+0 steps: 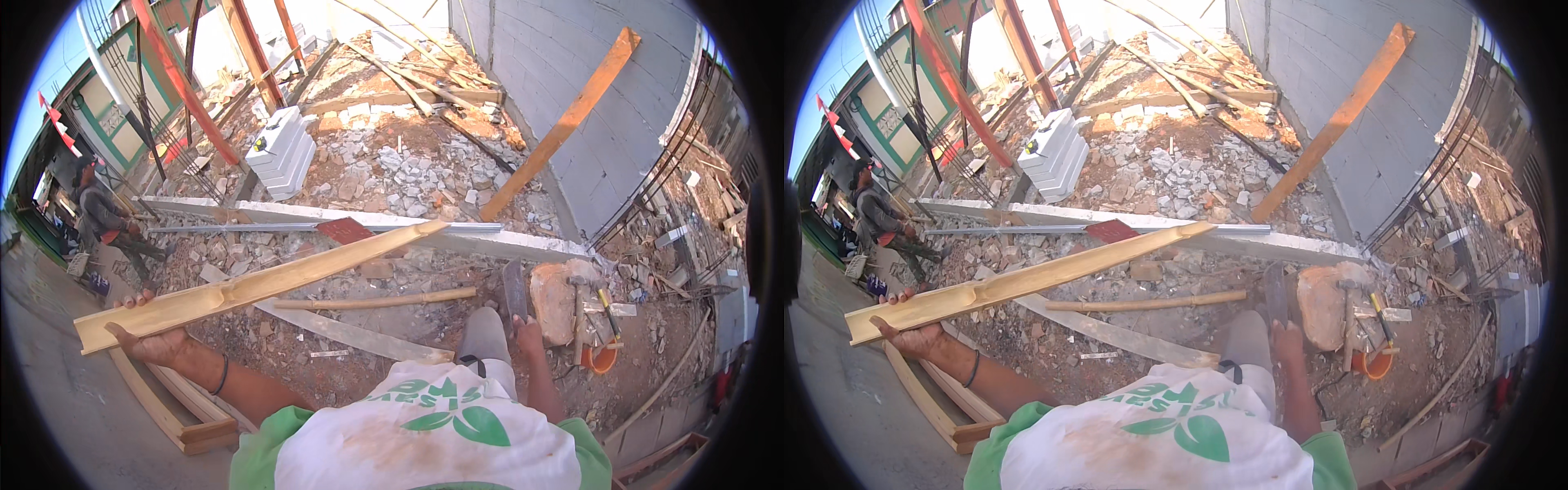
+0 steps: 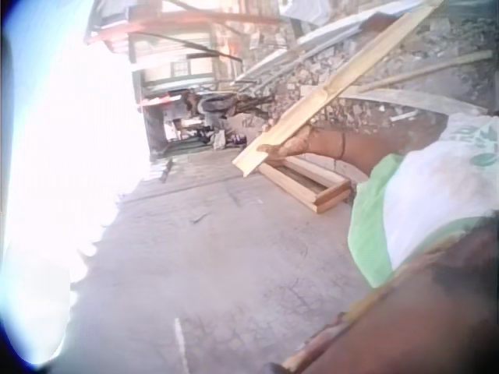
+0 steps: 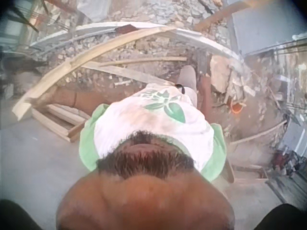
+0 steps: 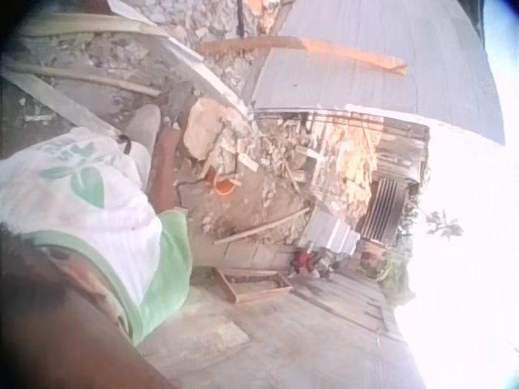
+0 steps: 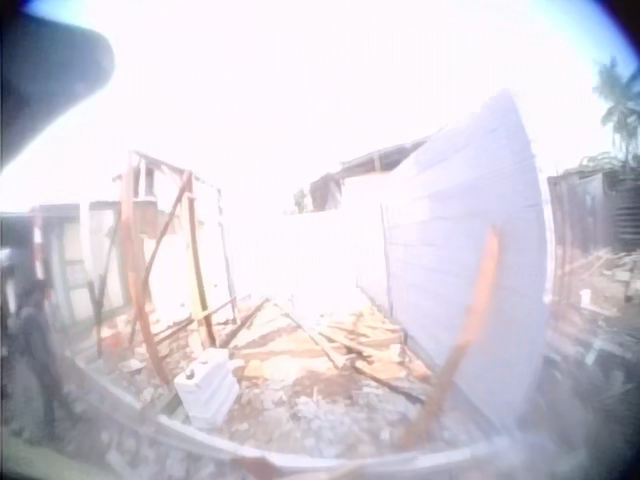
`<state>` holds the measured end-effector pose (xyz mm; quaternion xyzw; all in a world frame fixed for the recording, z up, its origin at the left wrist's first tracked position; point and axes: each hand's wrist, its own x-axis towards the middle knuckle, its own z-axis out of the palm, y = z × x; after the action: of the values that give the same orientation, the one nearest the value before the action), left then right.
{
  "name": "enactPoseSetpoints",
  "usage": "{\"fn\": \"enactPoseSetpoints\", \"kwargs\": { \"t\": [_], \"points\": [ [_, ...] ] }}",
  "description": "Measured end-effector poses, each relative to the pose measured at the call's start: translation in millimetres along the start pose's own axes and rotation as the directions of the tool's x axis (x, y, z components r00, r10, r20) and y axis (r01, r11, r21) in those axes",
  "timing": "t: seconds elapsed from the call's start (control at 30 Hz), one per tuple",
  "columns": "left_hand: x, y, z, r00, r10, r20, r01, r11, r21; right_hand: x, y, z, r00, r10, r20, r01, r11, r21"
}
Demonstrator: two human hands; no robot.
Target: The person strips sections of bamboo using a cleaver and a wooden board, eventually splitting a length of bamboo into two halves.
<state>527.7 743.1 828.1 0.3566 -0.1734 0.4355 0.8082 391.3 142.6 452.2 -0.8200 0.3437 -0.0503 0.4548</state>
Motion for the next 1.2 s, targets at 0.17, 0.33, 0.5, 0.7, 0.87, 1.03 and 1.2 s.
{"fn": "enactPoseSetpoints", "kwargs": {
  "t": [0.17, 0.33, 0.5, 0.7, 0.87, 1.03, 1.2],
  "points": [
    [-5, -112, -38, 0.854, -0.029, -0.519, 0.085, 0.993, 0.085, -6, 14, -20, 0.969, 0.244, -0.044, -0.239, 0.966, 0.097],
    [-101, -265, -121, 0.495, -0.188, -0.849, 0.359, 0.933, 0.002, 7, -10, 2, 0.917, 0.33, 0.223, -0.367, 0.918, 0.15],
    [-214, -369, -109, 0.353, -0.157, -0.923, 0.339, 0.94, -0.03, 37, 31, 7, 0.875, 0.341, 0.344, -0.359, 0.933, -0.015],
    [-282, -511, -43, 0.013, -0.153, -0.988, 0.592, 0.797, -0.116, 79, 14, -41, 0.828, 0.447, 0.338, -0.348, 0.883, -0.314],
    [-217, -610, 74, -0.152, -0.46, -0.875, 0.646, 0.624, -0.44, 103, -34, -82, 0.902, 0.378, 0.209, -0.368, 0.926, -0.084],
    [-106, -697, 111, 0.298, -0.788, -0.539, 0.847, 0.479, -0.231, 112, -32, -92, 0.915, 0.373, 0.152, -0.373, 0.927, -0.025],
    [-169, -614, 69, 0.817, -0.467, -0.339, 0.567, 0.54, 0.622, 65, -21, -79, 0.863, 0.487, 0.132, -0.502, 0.854, 0.136]
  ]
}}
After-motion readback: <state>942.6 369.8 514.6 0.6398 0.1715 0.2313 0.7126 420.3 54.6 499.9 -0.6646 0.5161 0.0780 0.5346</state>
